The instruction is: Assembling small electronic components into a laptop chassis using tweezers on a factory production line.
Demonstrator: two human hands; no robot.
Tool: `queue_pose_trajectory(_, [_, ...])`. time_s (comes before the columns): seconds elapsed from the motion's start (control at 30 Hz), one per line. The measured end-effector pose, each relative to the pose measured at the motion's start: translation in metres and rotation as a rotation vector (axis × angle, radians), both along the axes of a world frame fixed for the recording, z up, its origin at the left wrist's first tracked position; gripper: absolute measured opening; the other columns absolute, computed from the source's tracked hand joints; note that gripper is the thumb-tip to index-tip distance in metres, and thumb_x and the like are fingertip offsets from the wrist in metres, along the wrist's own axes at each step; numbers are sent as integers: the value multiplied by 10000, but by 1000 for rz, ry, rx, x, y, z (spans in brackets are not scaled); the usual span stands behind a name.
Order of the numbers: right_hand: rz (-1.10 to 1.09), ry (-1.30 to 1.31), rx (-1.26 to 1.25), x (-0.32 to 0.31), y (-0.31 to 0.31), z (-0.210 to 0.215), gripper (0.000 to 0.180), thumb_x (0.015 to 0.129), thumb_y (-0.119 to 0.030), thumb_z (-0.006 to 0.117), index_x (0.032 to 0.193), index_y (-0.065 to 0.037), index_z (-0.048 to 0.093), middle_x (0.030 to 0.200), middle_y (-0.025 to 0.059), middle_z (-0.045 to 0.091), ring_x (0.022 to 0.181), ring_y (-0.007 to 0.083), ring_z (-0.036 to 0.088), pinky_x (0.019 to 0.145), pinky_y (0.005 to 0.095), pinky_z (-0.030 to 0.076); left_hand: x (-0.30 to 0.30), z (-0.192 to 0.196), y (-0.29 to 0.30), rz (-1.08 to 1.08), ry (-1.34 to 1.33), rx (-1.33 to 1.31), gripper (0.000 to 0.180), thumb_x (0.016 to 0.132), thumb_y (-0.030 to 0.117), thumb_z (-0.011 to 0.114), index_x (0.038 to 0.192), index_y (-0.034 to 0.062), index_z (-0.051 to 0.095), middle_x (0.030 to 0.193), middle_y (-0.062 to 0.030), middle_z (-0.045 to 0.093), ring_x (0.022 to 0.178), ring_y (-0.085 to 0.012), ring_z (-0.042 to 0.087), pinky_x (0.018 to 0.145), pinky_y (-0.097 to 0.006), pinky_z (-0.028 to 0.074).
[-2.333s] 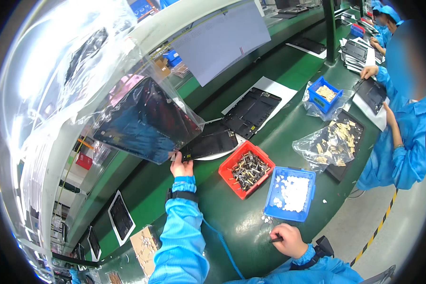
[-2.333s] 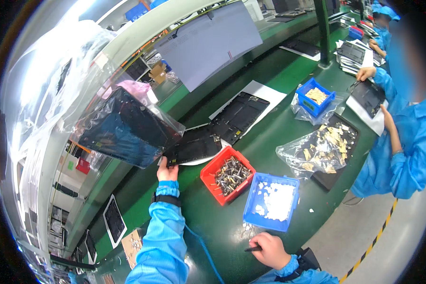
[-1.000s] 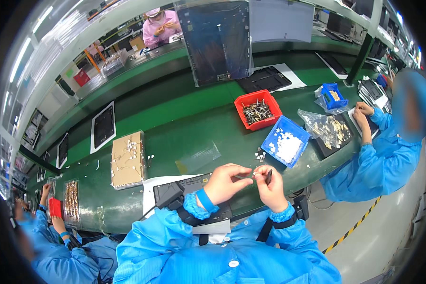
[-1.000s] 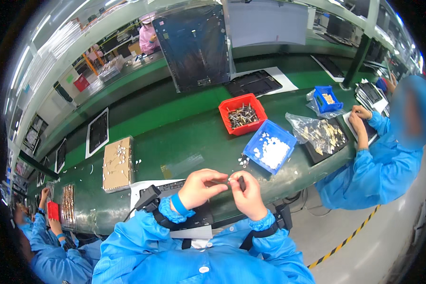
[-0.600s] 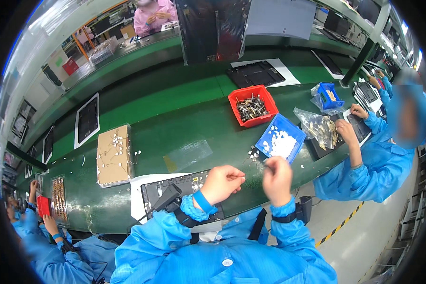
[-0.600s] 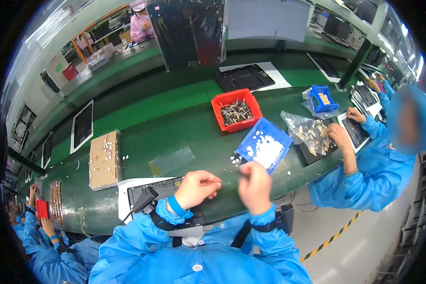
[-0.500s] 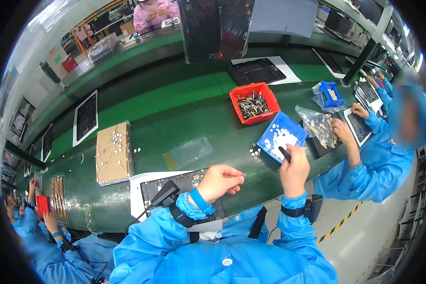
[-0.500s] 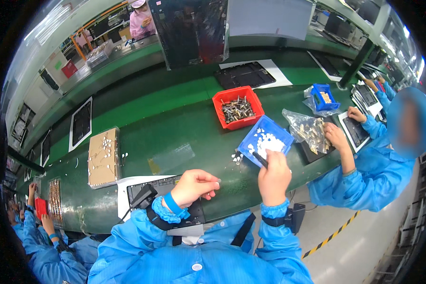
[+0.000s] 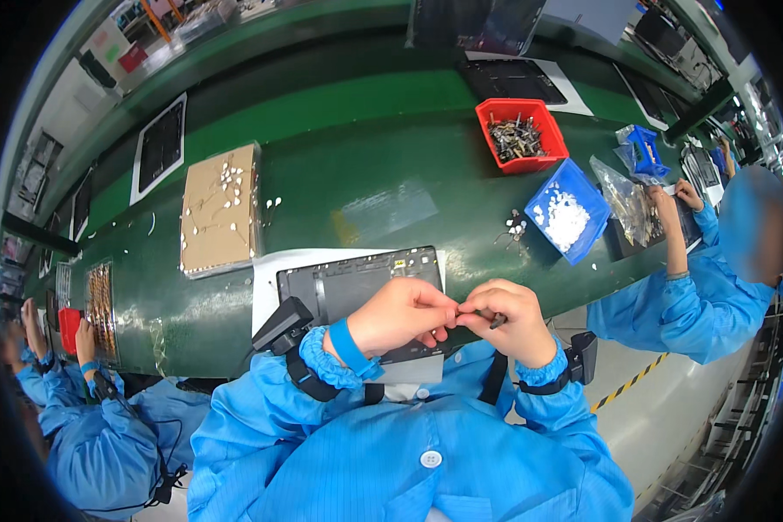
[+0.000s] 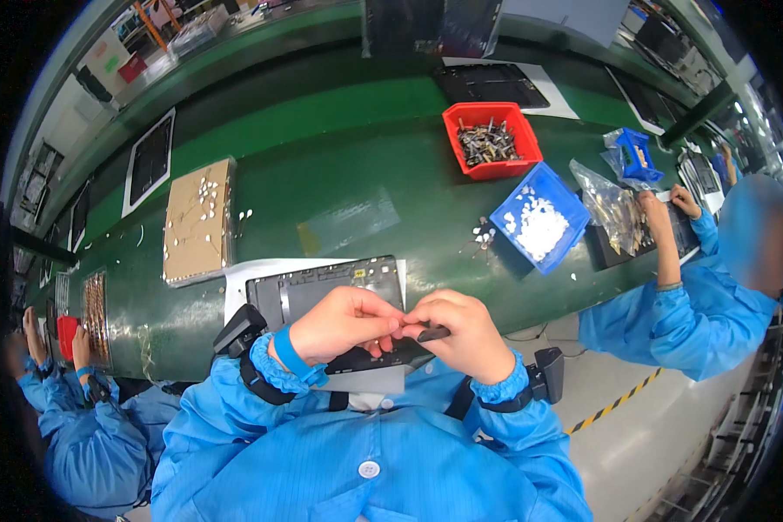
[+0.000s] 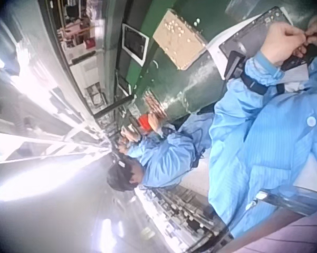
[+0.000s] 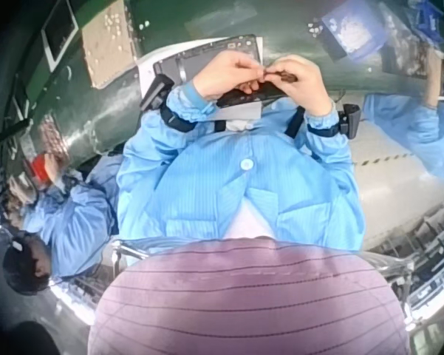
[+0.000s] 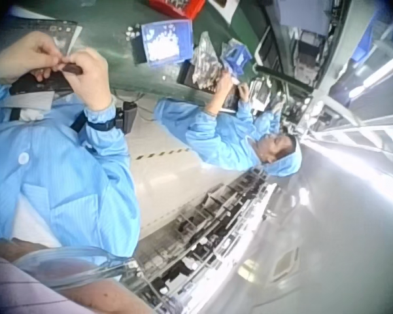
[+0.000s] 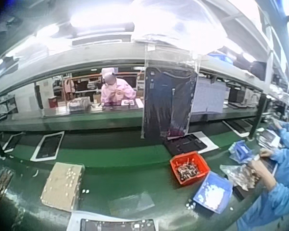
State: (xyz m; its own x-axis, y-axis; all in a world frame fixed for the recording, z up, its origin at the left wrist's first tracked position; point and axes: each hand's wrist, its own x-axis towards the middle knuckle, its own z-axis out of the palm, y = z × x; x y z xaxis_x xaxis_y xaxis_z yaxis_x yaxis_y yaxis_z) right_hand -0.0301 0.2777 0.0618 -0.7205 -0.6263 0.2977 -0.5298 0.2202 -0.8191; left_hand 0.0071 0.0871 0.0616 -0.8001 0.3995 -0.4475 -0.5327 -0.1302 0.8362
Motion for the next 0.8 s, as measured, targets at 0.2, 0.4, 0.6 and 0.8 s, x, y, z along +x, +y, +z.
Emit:
queue_pose_trajectory(0.2, [-125, -262, 33, 30, -14, -22, 136, 674, -45, 691, 757, -11, 589, 689, 70, 567, 583, 127, 536, 463, 261, 418, 12, -9, -33, -17, 329, -272, 198, 818, 140, 582, 955, 1, 617, 807, -56, 614, 706, -105, 571, 575, -234, 467])
queue_pose_trajectory(0.4, [-52, -239, 254, 61, -41, -38, 106, 677, -59, 635, 755, 0, 595, 720, 135, 562, 628, 274, 564, 564, 339, 454, -9, -38, -80, 231, 1102, -1127, 184, 678, 91, 641, 852, 32, 627, 828, -104, 568, 795, -276, 521, 717, -356, 431])
queue_pose_trajectory(0.6, [-53, -95, 455, 66, -53, -40, 96, 647, -82, 615, 730, -34, 601, 729, 99, 545, 689, 297, 560, 596, 376, 455, -13, -62, -87, 265, 1091, -1193, 176, 664, 95, 651, 830, 46, 621, 809, -92, 546, 810, -287, 504, 711, -377, 425])
queue_pose_trajectory(0.8, [-17, -18, 656, 57, -61, -34, 154, 647, -141, 654, 679, -28, 554, 695, 108, 525, 657, 305, 552, 563, 384, 441, -16, -66, -84, 266, 1043, -1199, 104, 676, 99, 638, 759, 56, 592, 767, -91, 531, 781, -293, 503, 673, -393, 417])
